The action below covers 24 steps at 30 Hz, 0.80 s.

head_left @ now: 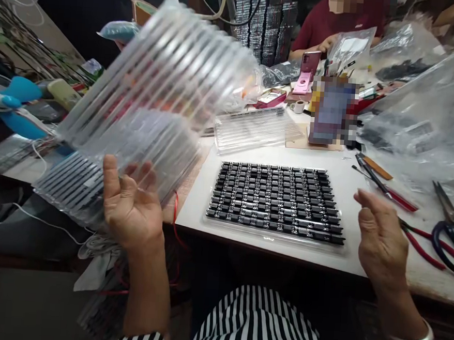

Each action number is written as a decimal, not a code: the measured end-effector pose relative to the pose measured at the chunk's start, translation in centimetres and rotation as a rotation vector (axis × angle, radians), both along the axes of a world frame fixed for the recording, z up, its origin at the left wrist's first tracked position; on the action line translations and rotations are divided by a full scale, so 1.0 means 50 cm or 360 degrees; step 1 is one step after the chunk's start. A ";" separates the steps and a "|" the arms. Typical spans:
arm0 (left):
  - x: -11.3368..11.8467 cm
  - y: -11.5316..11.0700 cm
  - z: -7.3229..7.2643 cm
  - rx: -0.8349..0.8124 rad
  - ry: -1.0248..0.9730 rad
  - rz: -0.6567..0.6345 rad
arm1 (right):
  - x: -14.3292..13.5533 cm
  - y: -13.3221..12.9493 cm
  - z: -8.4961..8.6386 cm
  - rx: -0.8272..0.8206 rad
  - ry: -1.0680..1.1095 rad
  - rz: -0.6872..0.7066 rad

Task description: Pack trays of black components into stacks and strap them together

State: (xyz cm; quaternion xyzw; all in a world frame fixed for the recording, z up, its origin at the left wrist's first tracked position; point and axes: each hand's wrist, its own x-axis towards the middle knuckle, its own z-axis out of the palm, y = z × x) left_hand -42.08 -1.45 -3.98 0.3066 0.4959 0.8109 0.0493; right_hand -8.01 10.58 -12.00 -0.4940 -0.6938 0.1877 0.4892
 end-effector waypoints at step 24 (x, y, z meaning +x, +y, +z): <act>0.015 -0.029 -0.204 -0.1631 0.1271 -0.0346 | 0.020 -0.025 -0.061 -0.0342 -0.0503 -0.0063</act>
